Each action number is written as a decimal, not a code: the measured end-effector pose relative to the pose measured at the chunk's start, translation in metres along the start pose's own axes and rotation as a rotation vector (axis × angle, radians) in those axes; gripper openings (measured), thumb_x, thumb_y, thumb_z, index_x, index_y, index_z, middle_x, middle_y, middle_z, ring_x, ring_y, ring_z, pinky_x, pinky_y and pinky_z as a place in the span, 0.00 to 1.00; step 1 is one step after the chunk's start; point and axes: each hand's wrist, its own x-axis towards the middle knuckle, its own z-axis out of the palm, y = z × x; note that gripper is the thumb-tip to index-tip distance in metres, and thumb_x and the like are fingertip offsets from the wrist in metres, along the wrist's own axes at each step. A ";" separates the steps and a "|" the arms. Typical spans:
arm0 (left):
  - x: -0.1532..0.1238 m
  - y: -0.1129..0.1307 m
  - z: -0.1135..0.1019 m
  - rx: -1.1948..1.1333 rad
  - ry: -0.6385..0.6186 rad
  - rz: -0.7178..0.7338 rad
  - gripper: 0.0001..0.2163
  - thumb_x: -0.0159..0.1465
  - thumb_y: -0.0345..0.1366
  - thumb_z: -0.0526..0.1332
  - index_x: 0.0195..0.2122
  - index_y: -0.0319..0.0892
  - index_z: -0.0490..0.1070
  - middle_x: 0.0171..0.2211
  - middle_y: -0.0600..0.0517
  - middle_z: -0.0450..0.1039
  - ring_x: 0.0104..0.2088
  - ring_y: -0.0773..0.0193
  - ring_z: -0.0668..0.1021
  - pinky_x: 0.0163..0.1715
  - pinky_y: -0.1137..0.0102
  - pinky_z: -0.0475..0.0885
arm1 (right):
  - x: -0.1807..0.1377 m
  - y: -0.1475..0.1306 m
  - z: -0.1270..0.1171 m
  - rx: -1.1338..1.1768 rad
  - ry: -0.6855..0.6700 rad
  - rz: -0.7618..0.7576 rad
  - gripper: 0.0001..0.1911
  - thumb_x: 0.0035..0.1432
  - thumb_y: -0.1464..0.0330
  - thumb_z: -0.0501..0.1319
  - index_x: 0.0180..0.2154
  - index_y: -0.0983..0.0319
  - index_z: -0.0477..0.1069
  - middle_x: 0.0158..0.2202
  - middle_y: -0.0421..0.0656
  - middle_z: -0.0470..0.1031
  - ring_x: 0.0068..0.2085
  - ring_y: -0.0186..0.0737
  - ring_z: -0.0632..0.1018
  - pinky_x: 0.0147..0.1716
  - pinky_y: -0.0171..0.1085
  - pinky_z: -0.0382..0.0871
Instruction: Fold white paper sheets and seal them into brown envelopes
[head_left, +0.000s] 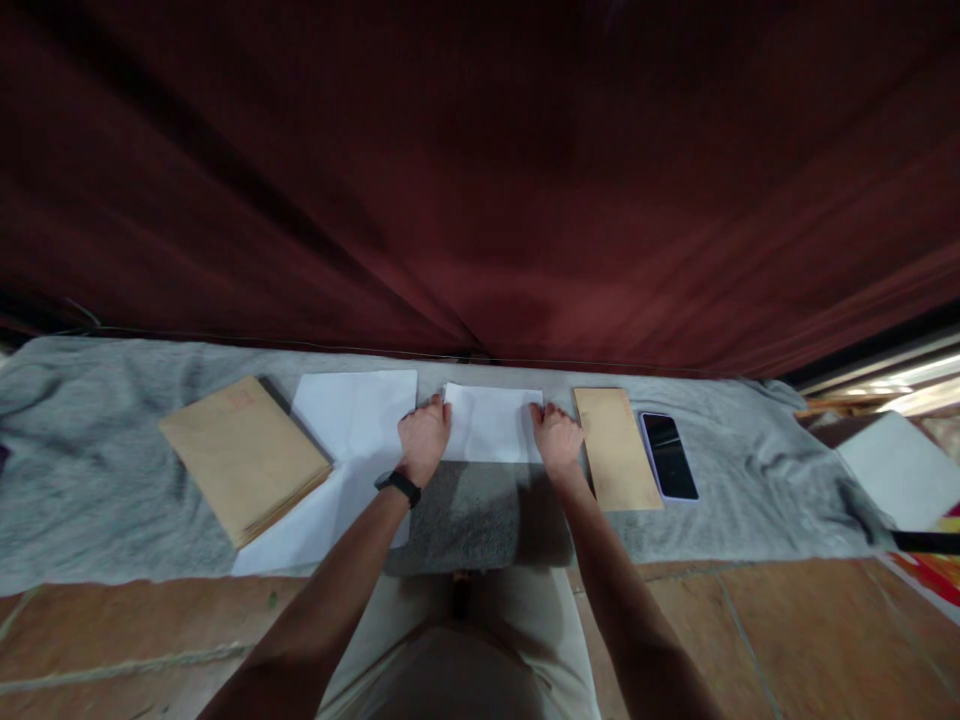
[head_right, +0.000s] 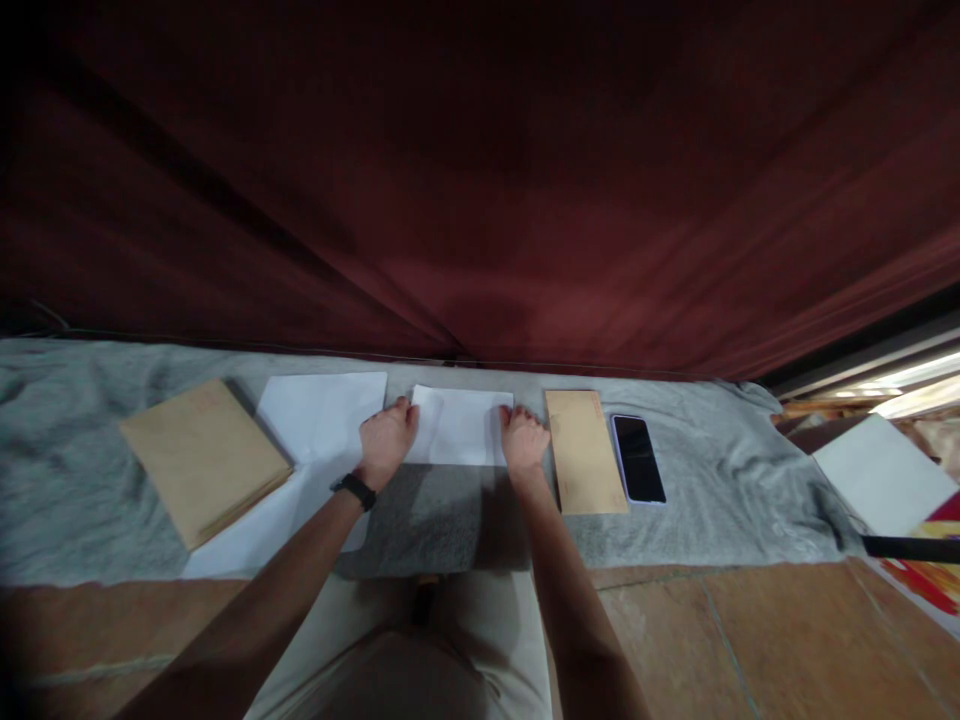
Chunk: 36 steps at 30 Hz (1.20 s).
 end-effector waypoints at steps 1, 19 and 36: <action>0.000 0.000 0.000 0.001 0.001 0.003 0.20 0.74 0.43 0.45 0.52 0.39 0.72 0.37 0.39 0.82 0.43 0.50 0.84 0.42 0.63 0.73 | 0.000 0.000 0.000 0.004 0.002 0.005 0.25 0.73 0.54 0.50 0.42 0.66 0.76 0.36 0.57 0.81 0.38 0.49 0.83 0.40 0.40 0.73; -0.004 -0.001 0.000 -0.007 0.028 0.033 0.20 0.75 0.41 0.44 0.56 0.36 0.69 0.39 0.39 0.81 0.43 0.52 0.83 0.45 0.63 0.72 | -0.039 -0.038 0.028 0.211 0.173 -0.450 0.26 0.74 0.62 0.50 0.67 0.63 0.62 0.71 0.53 0.59 0.70 0.54 0.60 0.67 0.54 0.53; -0.016 0.034 0.049 -0.130 0.156 0.418 0.26 0.75 0.41 0.44 0.71 0.38 0.57 0.73 0.44 0.53 0.73 0.54 0.53 0.72 0.54 0.48 | -0.037 -0.034 0.036 0.208 0.138 -0.428 0.27 0.74 0.65 0.47 0.69 0.63 0.59 0.72 0.52 0.56 0.71 0.51 0.58 0.68 0.54 0.51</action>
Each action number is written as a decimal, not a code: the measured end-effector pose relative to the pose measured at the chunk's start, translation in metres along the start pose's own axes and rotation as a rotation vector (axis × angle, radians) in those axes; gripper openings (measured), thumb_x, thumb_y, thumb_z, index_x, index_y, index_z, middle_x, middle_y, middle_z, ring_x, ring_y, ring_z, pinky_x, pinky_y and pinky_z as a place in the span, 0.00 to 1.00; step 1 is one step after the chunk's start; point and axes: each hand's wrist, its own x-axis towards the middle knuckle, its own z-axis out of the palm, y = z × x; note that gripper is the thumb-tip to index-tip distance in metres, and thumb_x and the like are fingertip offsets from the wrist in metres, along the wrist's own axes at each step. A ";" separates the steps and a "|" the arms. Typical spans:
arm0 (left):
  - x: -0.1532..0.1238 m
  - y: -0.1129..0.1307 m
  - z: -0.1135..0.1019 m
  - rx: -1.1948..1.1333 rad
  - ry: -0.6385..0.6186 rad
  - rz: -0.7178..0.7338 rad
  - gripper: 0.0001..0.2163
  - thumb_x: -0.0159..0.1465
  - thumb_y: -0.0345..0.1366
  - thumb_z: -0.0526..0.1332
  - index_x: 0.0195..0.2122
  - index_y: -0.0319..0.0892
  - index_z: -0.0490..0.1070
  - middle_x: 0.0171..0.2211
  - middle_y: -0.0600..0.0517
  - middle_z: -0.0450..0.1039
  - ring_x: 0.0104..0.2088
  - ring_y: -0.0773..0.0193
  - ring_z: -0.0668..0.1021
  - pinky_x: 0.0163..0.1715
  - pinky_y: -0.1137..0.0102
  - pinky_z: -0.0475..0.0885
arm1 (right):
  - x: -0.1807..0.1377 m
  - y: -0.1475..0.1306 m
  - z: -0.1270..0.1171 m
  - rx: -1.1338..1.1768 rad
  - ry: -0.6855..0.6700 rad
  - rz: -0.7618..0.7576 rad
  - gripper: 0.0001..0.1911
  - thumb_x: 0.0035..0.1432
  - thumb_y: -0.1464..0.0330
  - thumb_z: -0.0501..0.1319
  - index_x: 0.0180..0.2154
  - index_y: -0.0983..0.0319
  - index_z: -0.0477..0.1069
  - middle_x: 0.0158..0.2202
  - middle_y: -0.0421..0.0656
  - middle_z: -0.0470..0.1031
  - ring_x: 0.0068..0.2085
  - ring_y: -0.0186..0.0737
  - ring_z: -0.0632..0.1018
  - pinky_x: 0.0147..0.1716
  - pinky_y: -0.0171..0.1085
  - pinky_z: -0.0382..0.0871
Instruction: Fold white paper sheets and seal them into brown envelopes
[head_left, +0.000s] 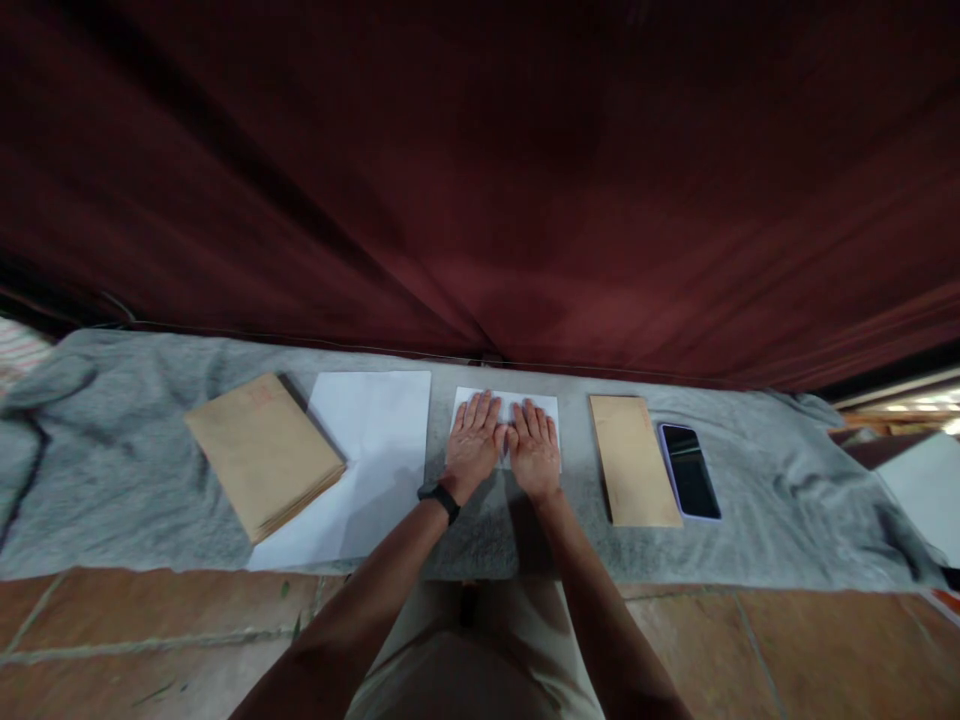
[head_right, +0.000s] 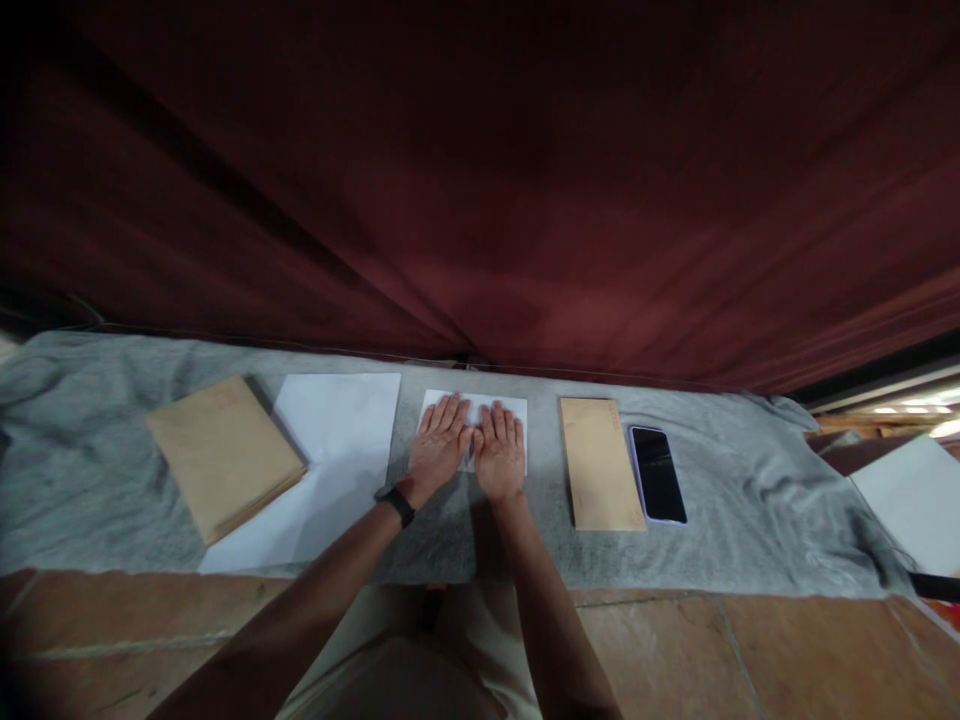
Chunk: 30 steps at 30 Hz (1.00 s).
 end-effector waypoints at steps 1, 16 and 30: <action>0.000 -0.002 0.000 0.005 0.003 -0.024 0.26 0.74 0.41 0.44 0.71 0.38 0.56 0.73 0.45 0.53 0.73 0.55 0.53 0.72 0.54 0.47 | 0.001 0.002 0.000 -0.001 0.005 0.015 0.27 0.74 0.63 0.47 0.69 0.62 0.59 0.72 0.52 0.57 0.71 0.50 0.59 0.68 0.54 0.51; -0.005 -0.005 0.002 0.027 0.052 -0.095 0.29 0.74 0.42 0.46 0.71 0.32 0.53 0.73 0.38 0.49 0.74 0.52 0.52 0.72 0.52 0.48 | 0.004 0.007 -0.015 -0.036 0.037 0.139 0.28 0.74 0.65 0.44 0.70 0.69 0.57 0.72 0.57 0.56 0.72 0.52 0.57 0.69 0.56 0.50; -0.007 -0.008 -0.001 0.017 0.078 -0.138 0.27 0.74 0.39 0.45 0.71 0.31 0.54 0.72 0.38 0.51 0.74 0.51 0.52 0.72 0.51 0.48 | 0.000 0.011 -0.003 -0.025 0.038 0.030 0.26 0.75 0.63 0.46 0.69 0.63 0.59 0.71 0.52 0.57 0.71 0.50 0.60 0.69 0.52 0.51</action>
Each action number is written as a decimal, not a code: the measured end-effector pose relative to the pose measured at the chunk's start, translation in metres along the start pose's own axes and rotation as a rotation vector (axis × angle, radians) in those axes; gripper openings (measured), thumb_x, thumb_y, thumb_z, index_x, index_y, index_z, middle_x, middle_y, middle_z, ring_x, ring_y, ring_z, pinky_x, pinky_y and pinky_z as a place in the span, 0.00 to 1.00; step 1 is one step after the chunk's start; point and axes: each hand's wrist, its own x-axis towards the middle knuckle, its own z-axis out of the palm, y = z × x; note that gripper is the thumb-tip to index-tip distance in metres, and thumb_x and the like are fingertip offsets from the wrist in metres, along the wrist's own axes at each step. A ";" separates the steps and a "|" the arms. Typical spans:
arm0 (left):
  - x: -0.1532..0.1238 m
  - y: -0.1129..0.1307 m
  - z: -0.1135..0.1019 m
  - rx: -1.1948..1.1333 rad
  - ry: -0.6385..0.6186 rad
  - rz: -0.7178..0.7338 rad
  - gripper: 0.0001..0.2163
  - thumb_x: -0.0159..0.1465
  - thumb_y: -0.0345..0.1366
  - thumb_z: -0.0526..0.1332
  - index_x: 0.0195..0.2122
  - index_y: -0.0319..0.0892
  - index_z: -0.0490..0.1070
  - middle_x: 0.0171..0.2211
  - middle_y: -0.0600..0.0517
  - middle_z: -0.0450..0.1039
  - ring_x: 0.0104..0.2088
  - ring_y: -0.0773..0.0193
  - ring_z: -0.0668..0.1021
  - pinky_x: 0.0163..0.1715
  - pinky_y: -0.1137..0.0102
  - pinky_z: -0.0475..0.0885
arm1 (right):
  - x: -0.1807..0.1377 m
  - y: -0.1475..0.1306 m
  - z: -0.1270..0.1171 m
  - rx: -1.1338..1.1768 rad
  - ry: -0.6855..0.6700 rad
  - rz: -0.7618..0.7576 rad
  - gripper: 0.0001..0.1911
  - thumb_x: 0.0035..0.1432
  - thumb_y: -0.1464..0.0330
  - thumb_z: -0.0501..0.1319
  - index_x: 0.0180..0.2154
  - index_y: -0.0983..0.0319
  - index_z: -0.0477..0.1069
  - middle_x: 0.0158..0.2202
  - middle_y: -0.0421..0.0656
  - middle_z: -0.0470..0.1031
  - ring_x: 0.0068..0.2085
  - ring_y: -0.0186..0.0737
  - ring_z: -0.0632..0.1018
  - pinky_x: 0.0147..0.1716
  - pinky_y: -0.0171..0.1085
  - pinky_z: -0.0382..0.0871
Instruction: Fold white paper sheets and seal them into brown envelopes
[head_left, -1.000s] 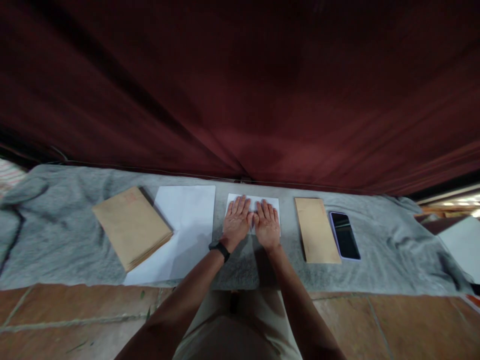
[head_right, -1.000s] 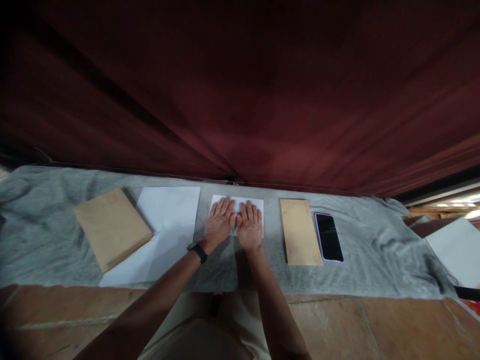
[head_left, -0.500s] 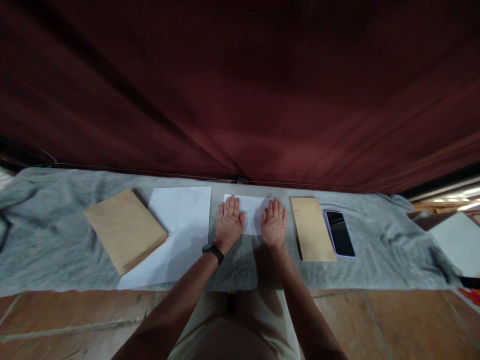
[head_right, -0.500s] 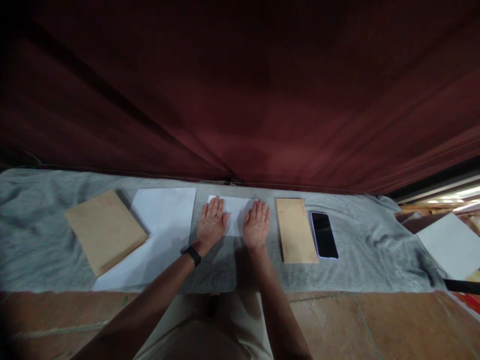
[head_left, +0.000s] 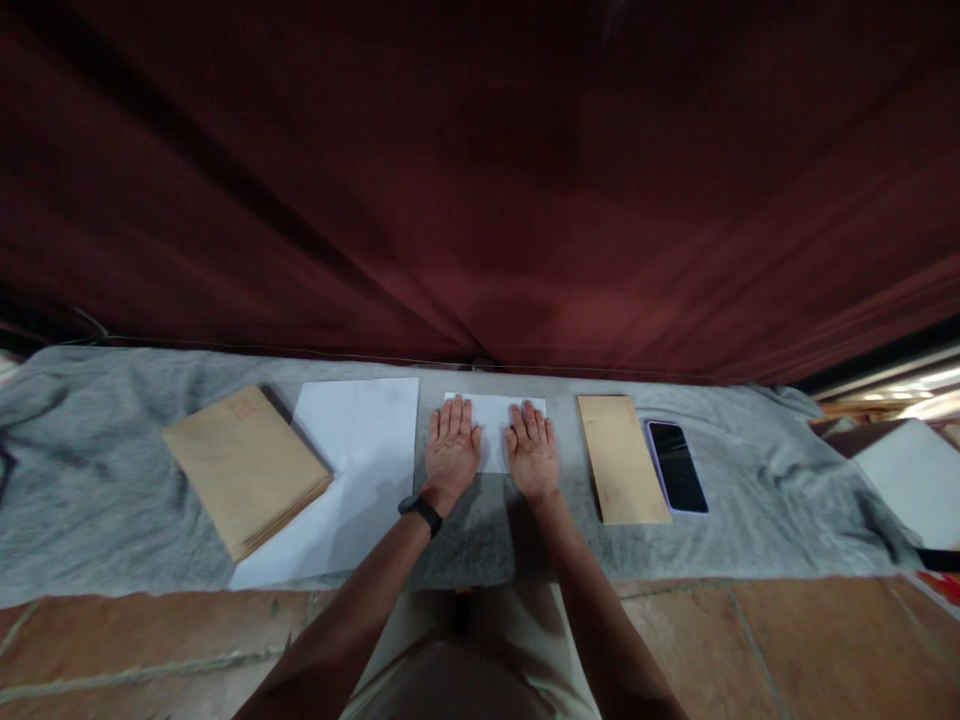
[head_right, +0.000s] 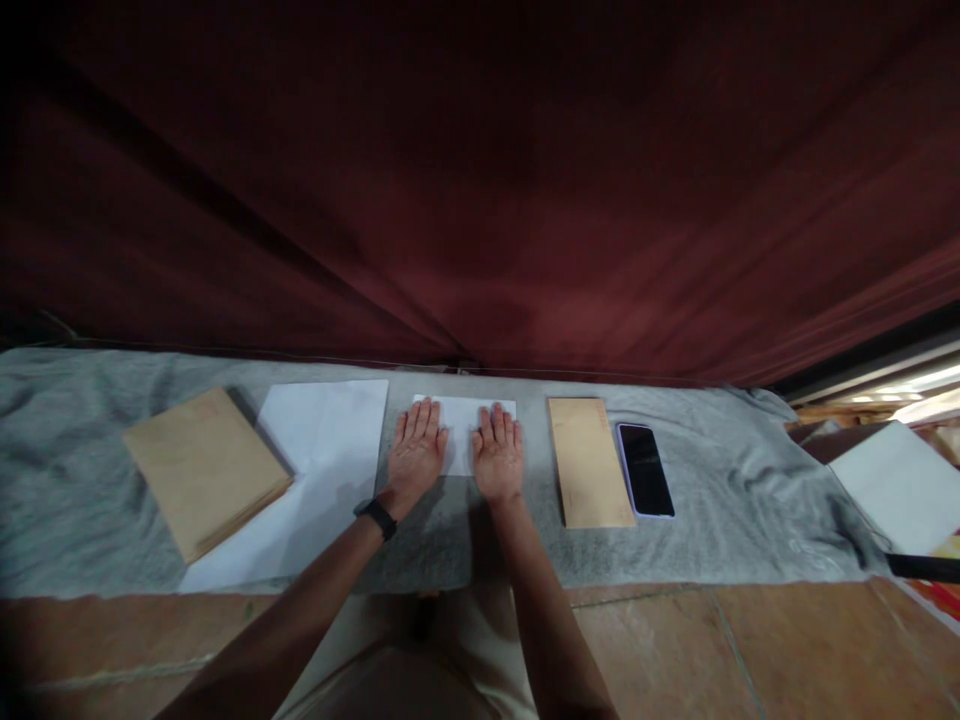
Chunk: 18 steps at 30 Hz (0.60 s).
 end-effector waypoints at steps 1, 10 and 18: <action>0.000 0.003 0.000 -0.003 0.011 -0.003 0.27 0.74 0.39 0.45 0.71 0.31 0.54 0.73 0.38 0.51 0.74 0.50 0.52 0.72 0.50 0.48 | -0.001 0.003 -0.001 -0.008 0.000 0.008 0.26 0.75 0.63 0.46 0.69 0.63 0.59 0.72 0.53 0.57 0.71 0.50 0.59 0.69 0.52 0.50; 0.006 0.035 0.012 -0.053 -0.074 0.251 0.26 0.75 0.41 0.44 0.71 0.35 0.56 0.72 0.45 0.55 0.73 0.55 0.53 0.73 0.54 0.49 | -0.003 0.004 -0.002 -0.025 -0.017 -0.003 0.27 0.73 0.67 0.47 0.70 0.64 0.58 0.72 0.53 0.55 0.72 0.51 0.57 0.69 0.53 0.49; 0.003 0.008 0.010 0.010 -0.003 0.135 0.27 0.74 0.40 0.45 0.71 0.33 0.54 0.72 0.41 0.52 0.73 0.54 0.55 0.72 0.55 0.50 | -0.002 0.004 0.002 0.015 0.023 0.014 0.27 0.74 0.63 0.47 0.69 0.64 0.59 0.71 0.54 0.56 0.71 0.52 0.60 0.68 0.54 0.51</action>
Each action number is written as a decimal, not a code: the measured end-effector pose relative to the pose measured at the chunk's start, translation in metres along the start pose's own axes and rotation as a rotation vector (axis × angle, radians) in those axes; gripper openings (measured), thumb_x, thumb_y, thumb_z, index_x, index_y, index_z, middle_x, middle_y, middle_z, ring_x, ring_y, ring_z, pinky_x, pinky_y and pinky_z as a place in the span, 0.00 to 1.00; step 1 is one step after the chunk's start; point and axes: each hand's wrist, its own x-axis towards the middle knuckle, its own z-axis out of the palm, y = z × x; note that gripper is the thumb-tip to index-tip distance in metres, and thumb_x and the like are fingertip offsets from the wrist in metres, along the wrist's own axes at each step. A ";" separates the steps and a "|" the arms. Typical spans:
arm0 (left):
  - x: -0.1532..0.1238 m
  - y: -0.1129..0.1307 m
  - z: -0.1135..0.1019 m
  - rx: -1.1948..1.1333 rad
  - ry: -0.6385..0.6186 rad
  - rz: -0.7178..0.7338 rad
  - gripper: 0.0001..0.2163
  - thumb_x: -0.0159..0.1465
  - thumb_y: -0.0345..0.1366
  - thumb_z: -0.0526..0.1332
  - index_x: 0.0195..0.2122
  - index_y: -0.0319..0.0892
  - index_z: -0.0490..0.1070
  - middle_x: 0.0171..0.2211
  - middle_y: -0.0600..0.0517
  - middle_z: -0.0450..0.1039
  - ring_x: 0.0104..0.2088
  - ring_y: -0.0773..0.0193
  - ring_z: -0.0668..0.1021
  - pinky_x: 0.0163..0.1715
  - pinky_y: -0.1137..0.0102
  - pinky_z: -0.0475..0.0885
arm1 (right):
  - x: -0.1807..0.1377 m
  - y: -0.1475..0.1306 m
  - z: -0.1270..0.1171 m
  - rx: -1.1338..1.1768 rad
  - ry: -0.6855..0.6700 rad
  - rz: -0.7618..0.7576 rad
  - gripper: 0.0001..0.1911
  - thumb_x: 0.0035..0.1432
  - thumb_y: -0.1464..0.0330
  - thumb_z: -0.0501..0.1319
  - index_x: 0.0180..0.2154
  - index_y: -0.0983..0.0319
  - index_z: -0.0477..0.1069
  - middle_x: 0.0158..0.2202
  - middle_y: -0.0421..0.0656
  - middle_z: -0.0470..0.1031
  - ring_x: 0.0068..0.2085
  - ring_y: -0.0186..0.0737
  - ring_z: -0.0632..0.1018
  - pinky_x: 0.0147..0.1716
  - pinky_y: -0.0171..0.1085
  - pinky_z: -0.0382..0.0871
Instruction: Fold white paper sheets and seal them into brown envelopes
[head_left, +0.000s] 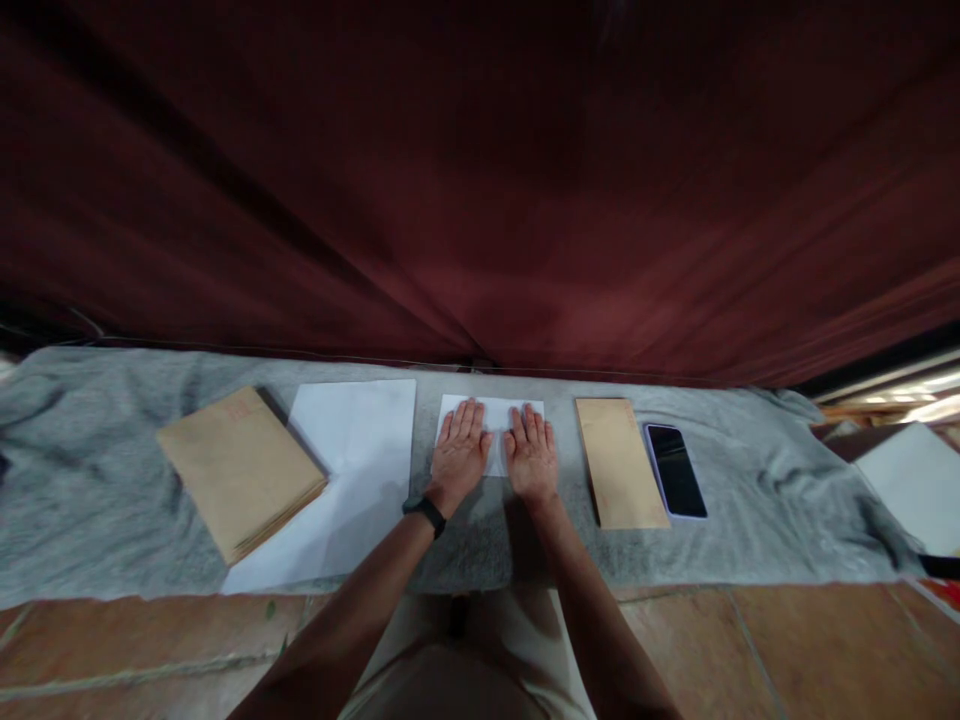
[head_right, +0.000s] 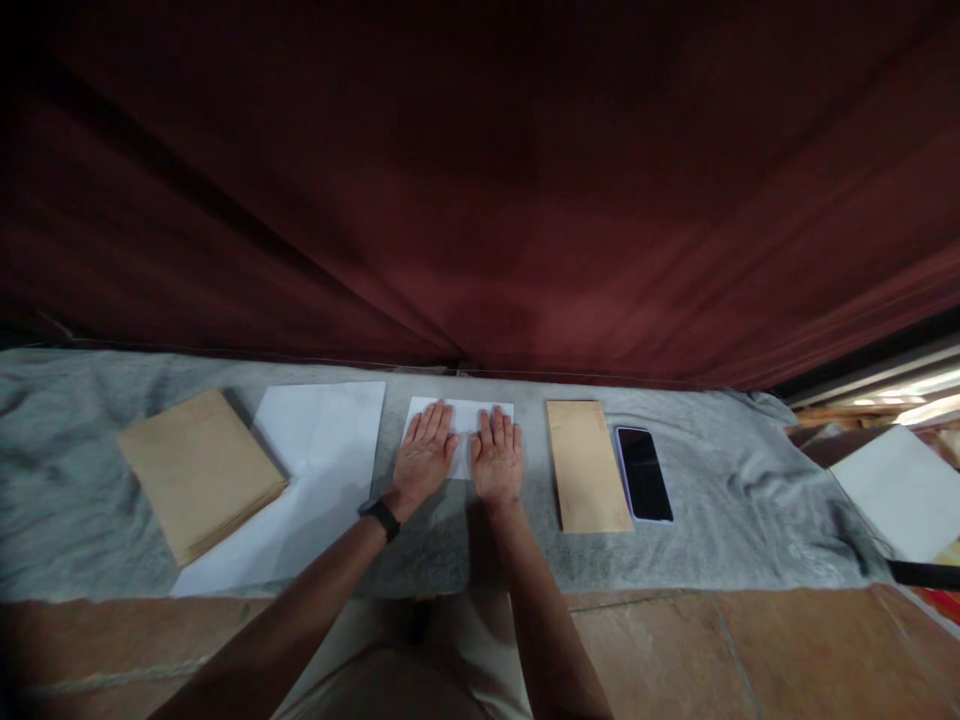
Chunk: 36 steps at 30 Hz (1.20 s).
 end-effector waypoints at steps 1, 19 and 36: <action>-0.002 -0.003 -0.001 0.004 0.011 -0.015 0.27 0.74 0.40 0.45 0.71 0.32 0.54 0.72 0.41 0.52 0.73 0.54 0.55 0.72 0.54 0.50 | 0.000 0.000 0.000 0.007 0.001 0.001 0.27 0.75 0.63 0.46 0.69 0.64 0.59 0.71 0.54 0.56 0.71 0.52 0.60 0.68 0.54 0.51; -0.017 -0.019 -0.008 -0.008 0.108 -0.058 0.29 0.74 0.42 0.45 0.69 0.26 0.57 0.70 0.33 0.55 0.72 0.46 0.58 0.70 0.50 0.55 | 0.083 -0.001 -0.038 -0.013 -0.385 0.039 0.22 0.70 0.65 0.52 0.61 0.63 0.67 0.62 0.54 0.70 0.61 0.52 0.69 0.63 0.51 0.55; -0.036 -0.031 -0.038 -0.495 0.263 -0.090 0.25 0.74 0.42 0.50 0.70 0.41 0.57 0.73 0.41 0.50 0.72 0.51 0.57 0.70 0.50 0.58 | 0.070 0.044 -0.097 0.388 -0.580 0.073 0.11 0.63 0.62 0.57 0.35 0.61 0.75 0.33 0.40 0.78 0.35 0.38 0.76 0.33 0.33 0.65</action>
